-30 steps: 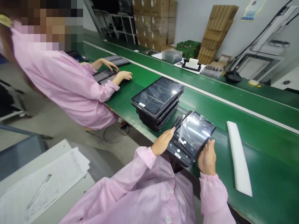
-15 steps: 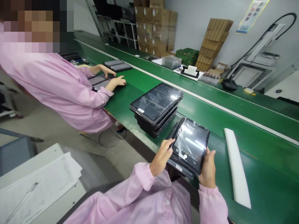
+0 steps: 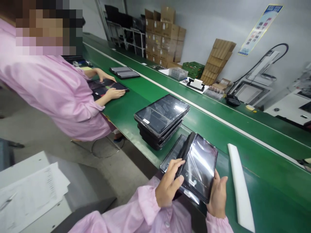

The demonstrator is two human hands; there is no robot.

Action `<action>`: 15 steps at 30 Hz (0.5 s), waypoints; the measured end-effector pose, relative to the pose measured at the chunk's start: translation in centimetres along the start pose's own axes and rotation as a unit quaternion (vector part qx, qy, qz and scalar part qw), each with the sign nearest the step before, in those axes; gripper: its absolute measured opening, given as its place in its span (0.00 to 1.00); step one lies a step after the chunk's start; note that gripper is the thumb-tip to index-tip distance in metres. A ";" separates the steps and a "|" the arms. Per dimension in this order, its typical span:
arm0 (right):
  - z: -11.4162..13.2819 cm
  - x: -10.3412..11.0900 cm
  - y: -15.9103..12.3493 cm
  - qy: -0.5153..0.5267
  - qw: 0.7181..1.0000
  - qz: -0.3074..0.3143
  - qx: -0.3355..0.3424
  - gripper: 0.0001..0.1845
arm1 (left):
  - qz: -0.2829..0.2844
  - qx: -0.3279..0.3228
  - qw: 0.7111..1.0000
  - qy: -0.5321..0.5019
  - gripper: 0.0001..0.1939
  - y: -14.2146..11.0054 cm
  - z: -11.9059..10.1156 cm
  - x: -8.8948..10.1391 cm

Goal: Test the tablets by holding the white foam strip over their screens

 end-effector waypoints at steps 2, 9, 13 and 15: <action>0.0 0.0 0.3 0.006 1.000 -0.017 -0.010 0.44 | -0.015 0.032 0.999 -0.017 0.27 0.6 1.1 0.7; 0.1 0.2 0.0 -0.009 0.998 -0.053 -0.028 0.43 | -0.030 0.141 0.989 -0.023 0.32 2.6 4.0 1.5; -0.2 -0.7 -1.0 -0.017 0.998 -0.017 -0.050 0.43 | 0.016 0.168 0.986 0.002 0.37 3.0 3.5 0.5; -0.1 -1.1 -1.3 -0.027 0.999 0.007 -0.039 0.43 | 0.021 0.160 0.987 0.007 0.38 2.8 2.9 0.1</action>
Point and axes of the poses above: each hand's wrist, its own y-axis towards the middle knuckle, its own x-axis out of the back of the hand, z = x × y, the point moved 6 cm from there along y, towards the middle knuckle
